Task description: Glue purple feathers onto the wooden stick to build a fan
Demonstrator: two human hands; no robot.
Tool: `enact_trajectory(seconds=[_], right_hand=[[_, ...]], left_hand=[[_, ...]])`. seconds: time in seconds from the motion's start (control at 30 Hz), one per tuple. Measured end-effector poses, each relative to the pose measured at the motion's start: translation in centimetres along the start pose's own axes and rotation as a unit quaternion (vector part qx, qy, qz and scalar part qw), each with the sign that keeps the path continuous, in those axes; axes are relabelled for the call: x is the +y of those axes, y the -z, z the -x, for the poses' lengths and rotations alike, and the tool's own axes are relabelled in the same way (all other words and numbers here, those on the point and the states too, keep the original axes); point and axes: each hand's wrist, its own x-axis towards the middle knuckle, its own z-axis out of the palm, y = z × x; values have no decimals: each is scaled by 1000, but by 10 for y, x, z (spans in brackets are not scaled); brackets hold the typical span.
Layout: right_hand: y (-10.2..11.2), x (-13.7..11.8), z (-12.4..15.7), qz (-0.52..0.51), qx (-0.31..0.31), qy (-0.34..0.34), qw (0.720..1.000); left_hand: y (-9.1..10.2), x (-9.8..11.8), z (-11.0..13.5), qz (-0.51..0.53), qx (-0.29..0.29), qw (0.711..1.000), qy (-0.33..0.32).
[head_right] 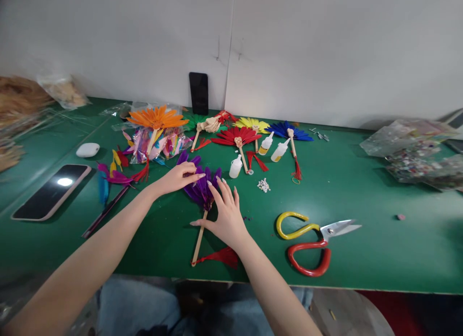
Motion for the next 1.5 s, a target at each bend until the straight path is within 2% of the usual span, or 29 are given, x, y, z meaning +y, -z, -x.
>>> enact_trajectory(seconds=[0.3,0.4,0.53,0.93,1.5], right_hand=[[0,1,0,-49,-7,-3,999],[-1,3,1,-60,1,-4,998],[-3,4,2,-22,23,7,999],[-4,6,2,3,6,24,1000],[-6,5,2,9,19,39,999]], left_hand=[[-3,-3,-2,5,-17,1000,-15],[-6,-5,-4,-10,11,1000,-5],[-9,-8,-6,-11,57,998,24],[-15,-16,-7,-11,95,995,39],[-14,-14,-5,23,82,995,51]])
